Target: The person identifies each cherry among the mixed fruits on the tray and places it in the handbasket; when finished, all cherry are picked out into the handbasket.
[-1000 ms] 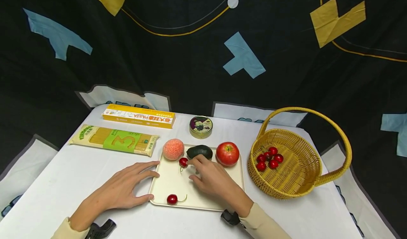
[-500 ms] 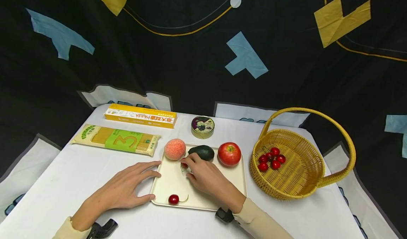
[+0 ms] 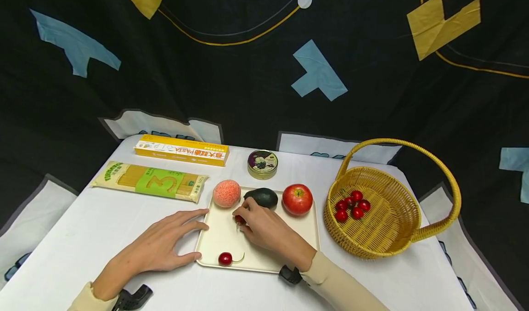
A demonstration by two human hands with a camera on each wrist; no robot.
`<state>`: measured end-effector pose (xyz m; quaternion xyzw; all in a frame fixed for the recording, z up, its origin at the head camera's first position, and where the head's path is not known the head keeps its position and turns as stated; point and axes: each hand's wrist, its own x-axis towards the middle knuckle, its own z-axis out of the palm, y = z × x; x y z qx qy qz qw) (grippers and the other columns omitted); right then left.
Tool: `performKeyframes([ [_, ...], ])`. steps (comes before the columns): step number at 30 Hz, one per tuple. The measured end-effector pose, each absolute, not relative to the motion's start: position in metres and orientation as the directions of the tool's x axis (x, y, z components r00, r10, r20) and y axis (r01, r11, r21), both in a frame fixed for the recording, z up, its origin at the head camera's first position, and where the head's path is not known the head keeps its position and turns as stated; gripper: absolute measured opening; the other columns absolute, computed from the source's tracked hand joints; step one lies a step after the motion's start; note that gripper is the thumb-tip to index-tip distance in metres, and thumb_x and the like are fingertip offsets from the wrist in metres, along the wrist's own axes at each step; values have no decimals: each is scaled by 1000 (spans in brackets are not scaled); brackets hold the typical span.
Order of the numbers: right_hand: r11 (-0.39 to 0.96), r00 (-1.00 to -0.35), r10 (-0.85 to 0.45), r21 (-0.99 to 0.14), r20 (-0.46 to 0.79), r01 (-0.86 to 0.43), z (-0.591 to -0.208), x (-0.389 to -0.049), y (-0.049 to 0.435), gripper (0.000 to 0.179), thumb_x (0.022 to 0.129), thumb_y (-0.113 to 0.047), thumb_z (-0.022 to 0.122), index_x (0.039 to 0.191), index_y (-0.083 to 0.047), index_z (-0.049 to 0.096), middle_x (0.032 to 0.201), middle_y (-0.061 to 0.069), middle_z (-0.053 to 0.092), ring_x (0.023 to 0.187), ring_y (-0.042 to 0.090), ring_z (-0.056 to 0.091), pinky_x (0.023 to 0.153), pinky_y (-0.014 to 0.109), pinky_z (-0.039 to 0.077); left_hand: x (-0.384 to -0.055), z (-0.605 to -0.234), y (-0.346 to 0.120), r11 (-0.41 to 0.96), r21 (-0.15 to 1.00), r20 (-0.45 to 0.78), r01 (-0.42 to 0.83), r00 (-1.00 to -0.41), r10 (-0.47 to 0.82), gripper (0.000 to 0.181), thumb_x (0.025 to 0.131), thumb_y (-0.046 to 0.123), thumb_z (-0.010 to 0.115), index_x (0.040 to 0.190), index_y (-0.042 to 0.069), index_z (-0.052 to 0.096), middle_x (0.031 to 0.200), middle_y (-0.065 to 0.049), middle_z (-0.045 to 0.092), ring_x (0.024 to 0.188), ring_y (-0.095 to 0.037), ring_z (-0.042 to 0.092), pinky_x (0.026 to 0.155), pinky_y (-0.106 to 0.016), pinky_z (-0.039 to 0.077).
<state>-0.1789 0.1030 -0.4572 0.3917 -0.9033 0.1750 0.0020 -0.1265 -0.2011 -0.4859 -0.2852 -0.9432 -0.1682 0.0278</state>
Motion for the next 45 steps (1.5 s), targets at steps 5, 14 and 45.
performKeyframes([
  [5,612,-681,-718,-338,143,-715,-458,-179,104,27,96,-9,82,122,-12,76,114,5,64,87,12,65,74,19,57,-127,-486,-201,783,304,144,543,-839,525,54,88,61,80,133,32,71,166,6,47,148,-23,50,120,-51,46],
  [14,628,-698,-706,-349,121,-696,-453,-176,109,26,97,-9,81,122,-15,76,113,4,64,78,7,58,66,16,52,-126,-485,-200,787,305,142,536,-843,519,54,88,60,81,132,32,71,166,5,48,149,-24,50,119,-52,47],
  [45,832,-861,-429,-252,272,-494,-411,-161,222,41,86,-10,89,124,-19,76,118,6,71,77,16,68,56,23,52,-126,-485,-201,779,317,150,541,-840,522,53,88,59,81,132,32,71,167,5,47,149,-24,50,119,-53,47],
])
